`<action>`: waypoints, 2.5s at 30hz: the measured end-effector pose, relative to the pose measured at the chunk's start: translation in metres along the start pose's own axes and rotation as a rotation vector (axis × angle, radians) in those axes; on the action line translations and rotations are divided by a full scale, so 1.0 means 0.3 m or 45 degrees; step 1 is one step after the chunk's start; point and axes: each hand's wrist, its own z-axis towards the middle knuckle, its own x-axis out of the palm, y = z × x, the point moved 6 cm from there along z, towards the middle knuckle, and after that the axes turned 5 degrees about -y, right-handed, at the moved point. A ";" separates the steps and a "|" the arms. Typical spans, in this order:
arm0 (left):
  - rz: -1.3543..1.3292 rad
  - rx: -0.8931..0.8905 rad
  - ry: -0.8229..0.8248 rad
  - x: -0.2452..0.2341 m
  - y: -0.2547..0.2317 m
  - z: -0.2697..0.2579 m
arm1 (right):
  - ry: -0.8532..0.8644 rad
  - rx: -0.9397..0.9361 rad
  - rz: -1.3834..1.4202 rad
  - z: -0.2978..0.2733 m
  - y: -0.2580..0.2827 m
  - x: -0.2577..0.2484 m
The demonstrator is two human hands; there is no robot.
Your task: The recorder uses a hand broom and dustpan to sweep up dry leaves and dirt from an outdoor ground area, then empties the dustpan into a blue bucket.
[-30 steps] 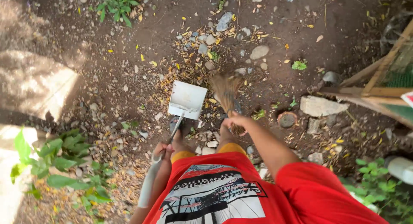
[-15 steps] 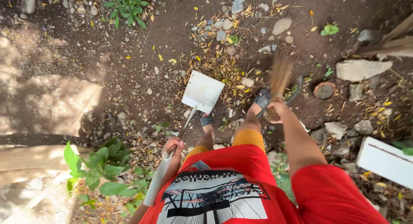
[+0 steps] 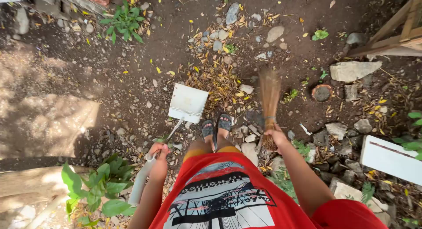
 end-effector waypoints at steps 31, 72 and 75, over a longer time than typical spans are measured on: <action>0.155 0.018 0.196 -0.655 -0.142 0.910 | 0.316 0.110 0.701 -0.129 0.335 1.499; 0.262 0.166 0.007 -1.272 0.043 1.530 | 0.111 -0.095 0.726 -0.144 0.363 2.407; 0.144 0.148 0.008 -1.296 -0.103 1.601 | 0.680 0.069 0.798 -0.063 0.252 2.612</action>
